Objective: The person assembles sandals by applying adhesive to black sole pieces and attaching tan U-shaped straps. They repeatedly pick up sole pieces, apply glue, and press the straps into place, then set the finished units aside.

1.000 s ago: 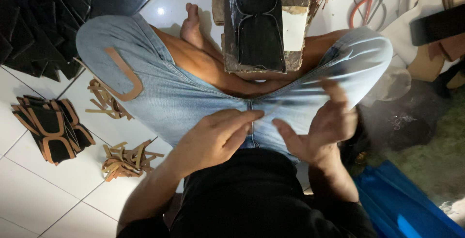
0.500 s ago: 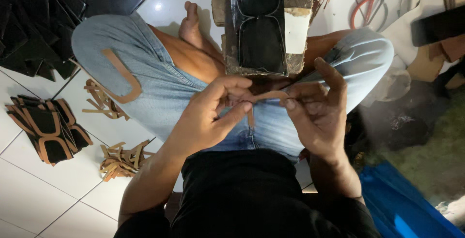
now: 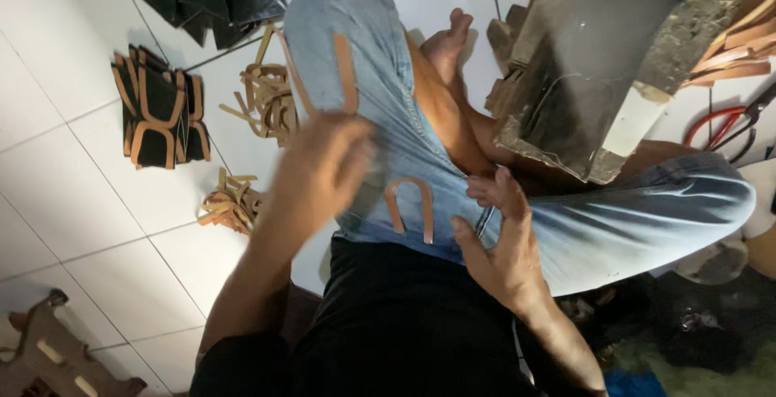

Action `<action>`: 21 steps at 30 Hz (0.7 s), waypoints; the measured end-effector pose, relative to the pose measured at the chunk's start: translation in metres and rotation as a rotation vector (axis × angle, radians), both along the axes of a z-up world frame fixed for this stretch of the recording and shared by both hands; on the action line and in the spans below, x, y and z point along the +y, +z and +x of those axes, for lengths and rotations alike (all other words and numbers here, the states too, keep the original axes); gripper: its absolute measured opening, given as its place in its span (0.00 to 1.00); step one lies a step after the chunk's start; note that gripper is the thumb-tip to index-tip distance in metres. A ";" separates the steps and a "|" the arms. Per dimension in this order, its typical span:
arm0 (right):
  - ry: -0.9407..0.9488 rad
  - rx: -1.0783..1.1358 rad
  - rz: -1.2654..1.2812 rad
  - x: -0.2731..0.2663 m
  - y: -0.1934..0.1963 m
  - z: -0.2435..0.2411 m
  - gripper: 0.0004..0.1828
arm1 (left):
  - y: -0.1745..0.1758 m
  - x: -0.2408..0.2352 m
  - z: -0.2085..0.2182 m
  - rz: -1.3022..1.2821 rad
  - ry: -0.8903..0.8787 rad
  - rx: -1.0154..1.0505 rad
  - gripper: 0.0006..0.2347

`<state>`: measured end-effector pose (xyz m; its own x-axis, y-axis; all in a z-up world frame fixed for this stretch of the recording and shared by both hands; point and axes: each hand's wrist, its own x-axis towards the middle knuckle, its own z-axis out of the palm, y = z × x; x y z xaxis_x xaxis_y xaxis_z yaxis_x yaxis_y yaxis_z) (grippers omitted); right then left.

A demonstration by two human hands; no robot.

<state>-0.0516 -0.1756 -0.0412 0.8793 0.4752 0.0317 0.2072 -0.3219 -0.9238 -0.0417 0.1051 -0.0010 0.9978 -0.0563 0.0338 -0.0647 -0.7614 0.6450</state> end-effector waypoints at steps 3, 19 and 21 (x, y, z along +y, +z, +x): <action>-0.017 0.002 0.037 -0.005 -0.002 0.000 0.47 | -0.011 0.017 -0.010 0.163 0.142 -0.103 0.14; -0.021 0.102 -0.014 -0.004 -0.011 -0.017 0.42 | -0.046 -0.020 -0.032 0.231 0.026 -0.239 0.14; -0.015 0.107 -0.029 -0.004 -0.012 -0.017 0.43 | -0.052 -0.020 -0.038 0.155 0.020 -0.206 0.12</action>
